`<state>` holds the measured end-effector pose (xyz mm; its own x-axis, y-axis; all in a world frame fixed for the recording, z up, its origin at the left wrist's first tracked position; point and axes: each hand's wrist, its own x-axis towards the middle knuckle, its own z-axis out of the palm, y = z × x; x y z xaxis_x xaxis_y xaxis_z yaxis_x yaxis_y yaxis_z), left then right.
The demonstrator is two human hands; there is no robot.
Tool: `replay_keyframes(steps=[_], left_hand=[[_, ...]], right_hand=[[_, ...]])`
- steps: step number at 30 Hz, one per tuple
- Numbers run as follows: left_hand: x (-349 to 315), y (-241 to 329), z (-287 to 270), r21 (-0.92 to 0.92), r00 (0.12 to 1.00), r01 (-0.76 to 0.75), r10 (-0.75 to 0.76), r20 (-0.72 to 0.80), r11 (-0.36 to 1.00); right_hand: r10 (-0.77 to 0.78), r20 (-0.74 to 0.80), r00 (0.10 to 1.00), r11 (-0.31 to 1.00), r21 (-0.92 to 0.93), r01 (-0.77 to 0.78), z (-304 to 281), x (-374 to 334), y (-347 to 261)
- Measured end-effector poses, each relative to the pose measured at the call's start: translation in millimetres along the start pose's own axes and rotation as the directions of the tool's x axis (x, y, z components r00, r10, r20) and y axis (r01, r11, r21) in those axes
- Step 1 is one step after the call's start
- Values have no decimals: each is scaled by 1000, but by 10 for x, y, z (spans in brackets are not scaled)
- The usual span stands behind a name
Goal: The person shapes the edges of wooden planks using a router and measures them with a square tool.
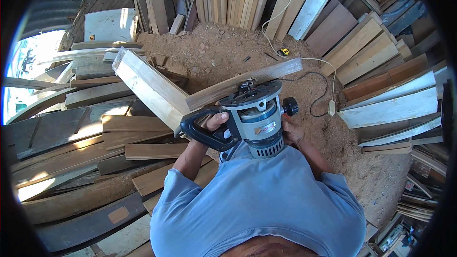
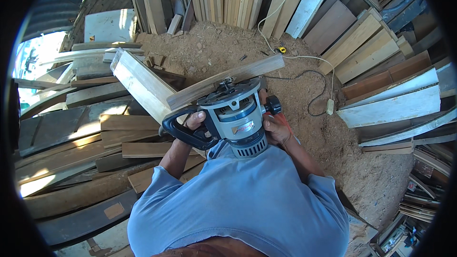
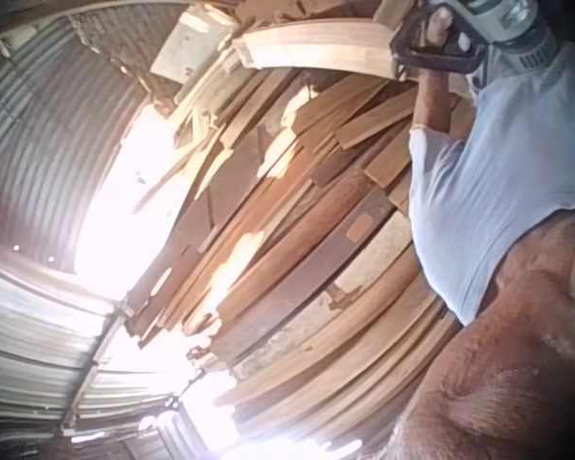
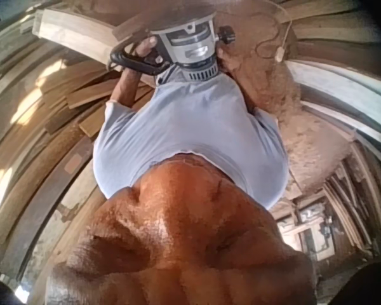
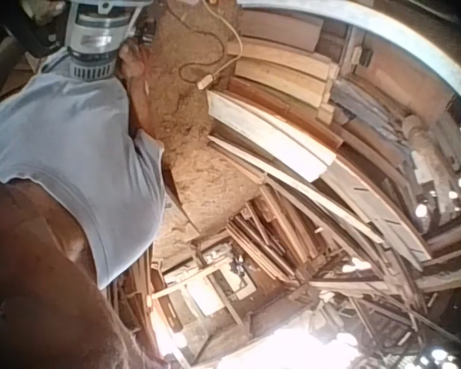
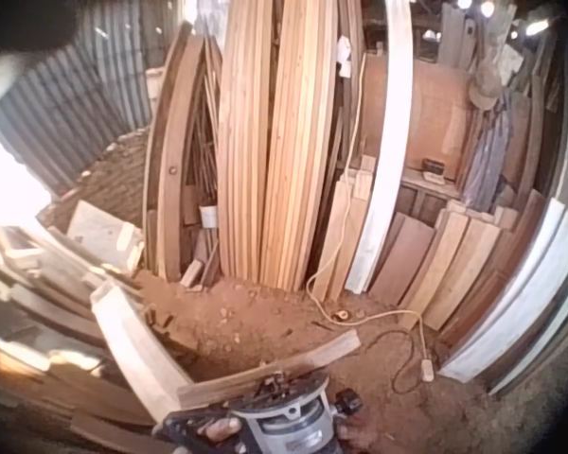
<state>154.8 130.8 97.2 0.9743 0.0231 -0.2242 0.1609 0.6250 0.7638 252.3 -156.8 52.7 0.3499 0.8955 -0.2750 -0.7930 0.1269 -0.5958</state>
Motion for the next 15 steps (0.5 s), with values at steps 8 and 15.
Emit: replay_keyframes(steps=[8, 15], left_hand=[[-3, 0, -14, -69, 998, 55, -55, 4, 996], [16, 35, 37, -58, 999, 51, -50, 13, 997]], right_hand=[[-45, -52, 998, 999, 23, 47, 3, 21, 23], [-26, -39, 999, 995, 97, 29, -132, 37, 89]])
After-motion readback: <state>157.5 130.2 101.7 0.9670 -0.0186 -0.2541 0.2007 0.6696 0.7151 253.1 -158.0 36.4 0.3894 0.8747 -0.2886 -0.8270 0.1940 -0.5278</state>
